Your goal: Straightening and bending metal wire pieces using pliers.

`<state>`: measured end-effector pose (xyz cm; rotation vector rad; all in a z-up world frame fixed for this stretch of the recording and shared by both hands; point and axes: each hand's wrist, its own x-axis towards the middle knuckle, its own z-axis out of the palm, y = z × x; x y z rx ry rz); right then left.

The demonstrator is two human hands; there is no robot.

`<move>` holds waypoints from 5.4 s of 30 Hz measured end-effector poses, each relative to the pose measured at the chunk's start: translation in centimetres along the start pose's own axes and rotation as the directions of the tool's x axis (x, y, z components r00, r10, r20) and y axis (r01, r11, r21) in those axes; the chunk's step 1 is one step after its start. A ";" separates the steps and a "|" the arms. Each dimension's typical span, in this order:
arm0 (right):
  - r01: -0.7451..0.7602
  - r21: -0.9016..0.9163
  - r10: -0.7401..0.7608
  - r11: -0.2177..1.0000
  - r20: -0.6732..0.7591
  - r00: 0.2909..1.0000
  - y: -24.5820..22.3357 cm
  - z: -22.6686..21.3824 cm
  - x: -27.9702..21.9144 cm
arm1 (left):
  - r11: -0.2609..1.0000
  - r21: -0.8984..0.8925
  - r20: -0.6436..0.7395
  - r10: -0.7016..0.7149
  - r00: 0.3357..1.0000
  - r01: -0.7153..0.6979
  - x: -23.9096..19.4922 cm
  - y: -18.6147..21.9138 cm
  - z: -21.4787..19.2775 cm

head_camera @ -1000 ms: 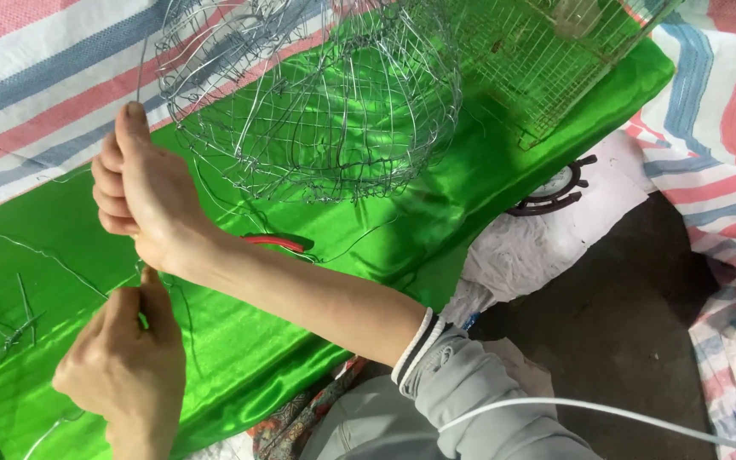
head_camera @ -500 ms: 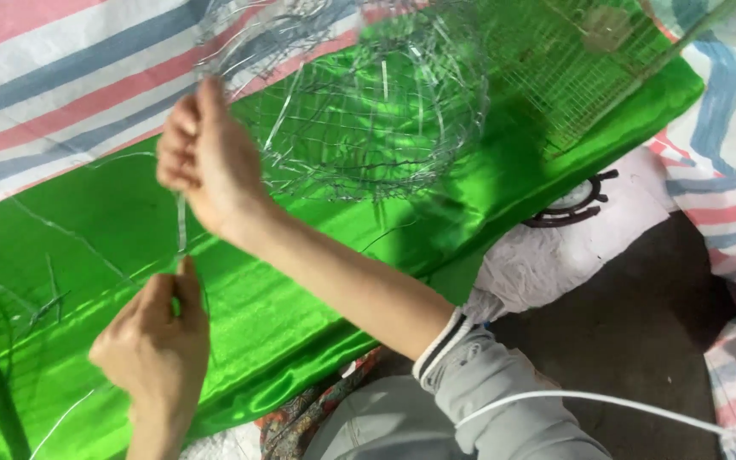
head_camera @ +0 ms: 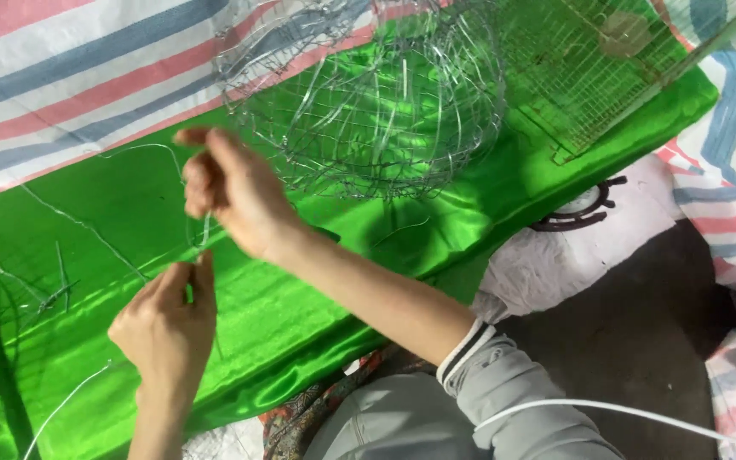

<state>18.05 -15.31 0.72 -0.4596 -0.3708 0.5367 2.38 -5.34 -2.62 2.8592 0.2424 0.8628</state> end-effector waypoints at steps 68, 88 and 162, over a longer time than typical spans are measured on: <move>0.183 -0.181 -0.240 0.966 -0.373 0.896 -10.2 -0.7 1.6 | 0.754 -0.500 0.538 -0.115 0.835 0.426 -2.1 -4.5 -5.3; 0.061 -0.303 -0.068 0.951 -0.012 0.998 -9.7 2.6 0.4 | 0.507 -0.742 0.506 -0.006 0.863 0.439 2.3 1.3 -2.7; -0.119 -0.700 0.157 0.704 -0.010 0.987 1.1 -2.9 -3.6 | 0.143 -0.860 0.461 -0.194 0.866 0.490 0.1 0.1 2.3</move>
